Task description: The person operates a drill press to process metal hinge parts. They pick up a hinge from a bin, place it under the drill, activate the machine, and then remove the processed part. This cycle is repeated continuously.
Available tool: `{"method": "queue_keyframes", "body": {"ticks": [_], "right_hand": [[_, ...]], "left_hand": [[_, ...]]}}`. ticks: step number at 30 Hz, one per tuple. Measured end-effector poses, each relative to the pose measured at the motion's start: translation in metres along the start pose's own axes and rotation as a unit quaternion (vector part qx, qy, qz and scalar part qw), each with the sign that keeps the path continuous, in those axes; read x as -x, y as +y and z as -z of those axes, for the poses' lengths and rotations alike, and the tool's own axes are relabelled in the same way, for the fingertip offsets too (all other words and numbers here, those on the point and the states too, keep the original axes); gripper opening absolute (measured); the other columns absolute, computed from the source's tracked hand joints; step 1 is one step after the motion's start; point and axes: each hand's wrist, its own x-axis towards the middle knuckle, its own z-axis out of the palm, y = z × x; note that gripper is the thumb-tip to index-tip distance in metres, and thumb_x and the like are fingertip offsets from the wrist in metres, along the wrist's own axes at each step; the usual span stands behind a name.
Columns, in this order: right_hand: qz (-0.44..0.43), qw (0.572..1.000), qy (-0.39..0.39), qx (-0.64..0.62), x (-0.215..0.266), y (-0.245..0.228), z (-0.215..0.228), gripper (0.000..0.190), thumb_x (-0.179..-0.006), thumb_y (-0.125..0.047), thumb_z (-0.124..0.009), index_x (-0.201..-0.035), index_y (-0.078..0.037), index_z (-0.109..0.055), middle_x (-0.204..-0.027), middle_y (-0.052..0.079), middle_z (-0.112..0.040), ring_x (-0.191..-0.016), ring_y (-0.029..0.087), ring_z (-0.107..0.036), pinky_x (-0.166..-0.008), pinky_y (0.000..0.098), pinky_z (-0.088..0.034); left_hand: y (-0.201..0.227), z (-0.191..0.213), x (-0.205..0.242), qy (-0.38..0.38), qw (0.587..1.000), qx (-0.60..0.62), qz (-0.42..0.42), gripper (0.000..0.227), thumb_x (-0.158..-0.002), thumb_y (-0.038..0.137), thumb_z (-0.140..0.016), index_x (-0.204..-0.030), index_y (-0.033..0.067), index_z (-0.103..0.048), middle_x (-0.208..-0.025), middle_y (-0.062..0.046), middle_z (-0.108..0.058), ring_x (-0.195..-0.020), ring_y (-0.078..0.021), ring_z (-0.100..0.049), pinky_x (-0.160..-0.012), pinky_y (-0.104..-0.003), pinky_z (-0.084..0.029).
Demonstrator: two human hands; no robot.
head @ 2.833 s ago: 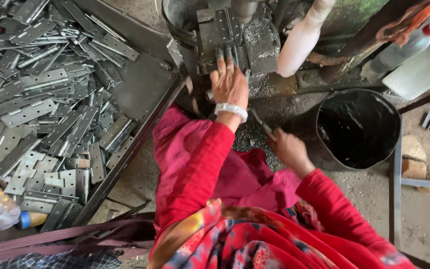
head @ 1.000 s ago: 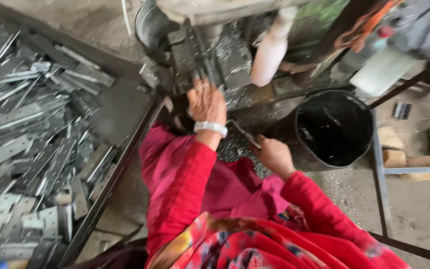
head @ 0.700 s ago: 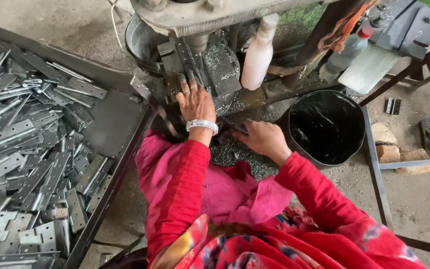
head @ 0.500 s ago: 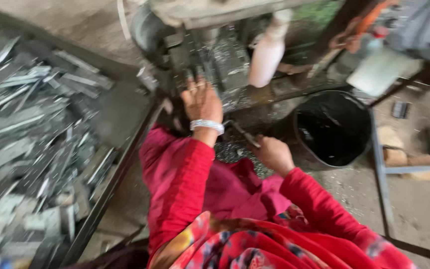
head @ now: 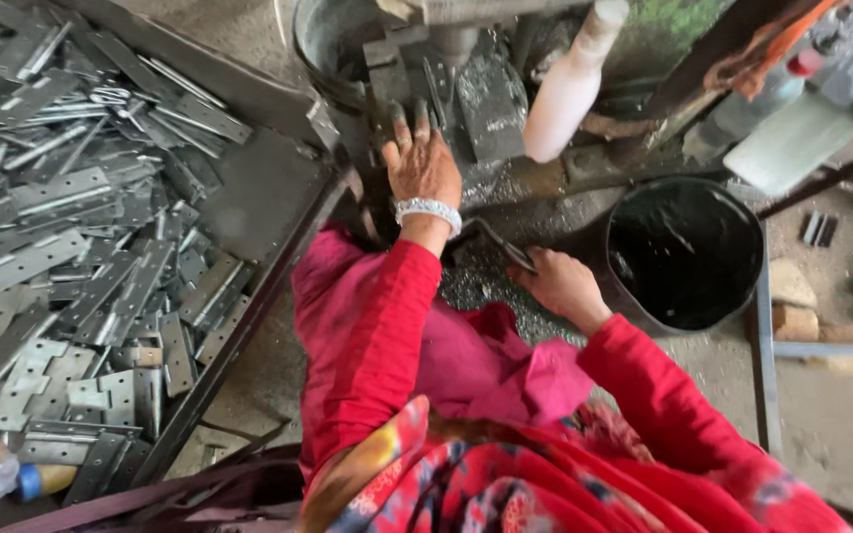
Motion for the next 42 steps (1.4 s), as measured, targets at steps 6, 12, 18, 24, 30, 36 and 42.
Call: {"method": "queue_keyframes", "body": {"ticks": [6,12,18,24,30,36,42], "right_hand": [[-0.011,1.0,0.003,-0.002,-0.024,0.019,-0.006,0.057,-0.093,-0.061,-0.061,-0.112,-0.007,-0.067,-0.094,0.023,-0.074,-0.091,0.042,-0.071,-0.076,0.0539,-0.055],[-0.056,0.998,-0.014,-0.032,-0.002,0.013,-0.025,0.055,-0.093,-0.06,-0.06,-0.109,-0.008,-0.069,-0.094,0.022,-0.075,-0.092,0.042,-0.073,-0.079,0.0521,-0.057],[-0.001,0.999,-0.025,0.043,-0.025,0.008,0.012,0.061,-0.093,-0.065,-0.058,-0.114,-0.008,-0.063,-0.086,0.022,-0.074,-0.087,0.044,-0.072,-0.075,0.0545,-0.056],[0.004,0.999,0.029,-0.02,-0.009,0.024,-0.033,0.051,-0.086,-0.052,-0.063,-0.114,-0.009,-0.064,-0.087,0.023,-0.073,-0.085,0.045,-0.071,-0.073,0.0547,-0.056],[0.003,0.999,0.032,-0.004,-0.01,0.015,-0.013,0.053,-0.088,-0.053,-0.07,-0.121,-0.012,-0.066,-0.093,0.022,-0.073,-0.092,0.044,-0.07,-0.077,0.0535,-0.055],[0.124,0.948,0.293,-0.02,-0.021,-0.035,0.079,0.033,-0.103,-0.037,-0.068,-0.123,-0.011,-0.07,-0.105,0.018,-0.074,-0.09,0.042,-0.07,-0.073,0.0502,-0.054],[0.117,0.951,0.287,-0.011,-0.018,-0.048,0.092,0.027,-0.105,-0.037,-0.069,-0.114,-0.012,-0.072,-0.099,0.013,-0.075,-0.083,0.038,-0.072,-0.07,0.0478,-0.054]], "left_hand": [[0.006,0.01,-0.002,-0.022,0.995,-0.092,-0.016,0.035,-0.099,0.017,-0.05,-0.124,0.0035,-0.071,-0.159,-0.011,-0.048,-0.155,-0.031,-0.029,-0.108,-0.042,-0.035],[0.005,0.002,-0.006,0.001,1.0,-0.028,0.007,0.041,-0.098,0.019,-0.049,-0.131,0.0078,-0.069,-0.158,-0.006,-0.045,-0.151,-0.0297,-0.031,-0.118,-0.05,-0.03],[0.002,0.004,-0.039,-0.093,0.995,-0.032,0.028,0.045,-0.095,0.015,-0.045,-0.135,0.0063,-0.063,-0.16,-0.004,-0.041,-0.151,-0.0301,-0.031,-0.111,-0.047,-0.031],[0.005,-0.003,-0.052,-0.026,0.998,-0.034,0.035,0.048,-0.093,0.015,-0.046,-0.138,0.0065,-0.063,-0.156,-0.005,-0.045,-0.147,-0.0308,-0.036,-0.11,-0.047,-0.032],[0.005,0.016,-0.049,-0.138,0.988,-0.06,0.029,0.04,-0.099,0.019,-0.045,-0.131,0.0106,-0.066,-0.162,-0.005,-0.041,-0.151,-0.029,-0.034,-0.115,-0.044,-0.03],[0.011,0.045,0.043,-0.026,0.99,-0.114,-0.083,0.043,-0.093,0.028,-0.059,-0.131,0.0102,-0.063,-0.157,-0.009,-0.046,-0.147,-0.0283,-0.038,-0.116,-0.049,-0.033],[-0.021,0.048,0.053,0.005,0.979,0.063,-0.196,0.024,-0.101,0.01,-0.057,-0.122,0.0173,-0.067,-0.136,0.002,-0.06,-0.1,-0.0199,-0.064,-0.096,-0.037,-0.053]]}}
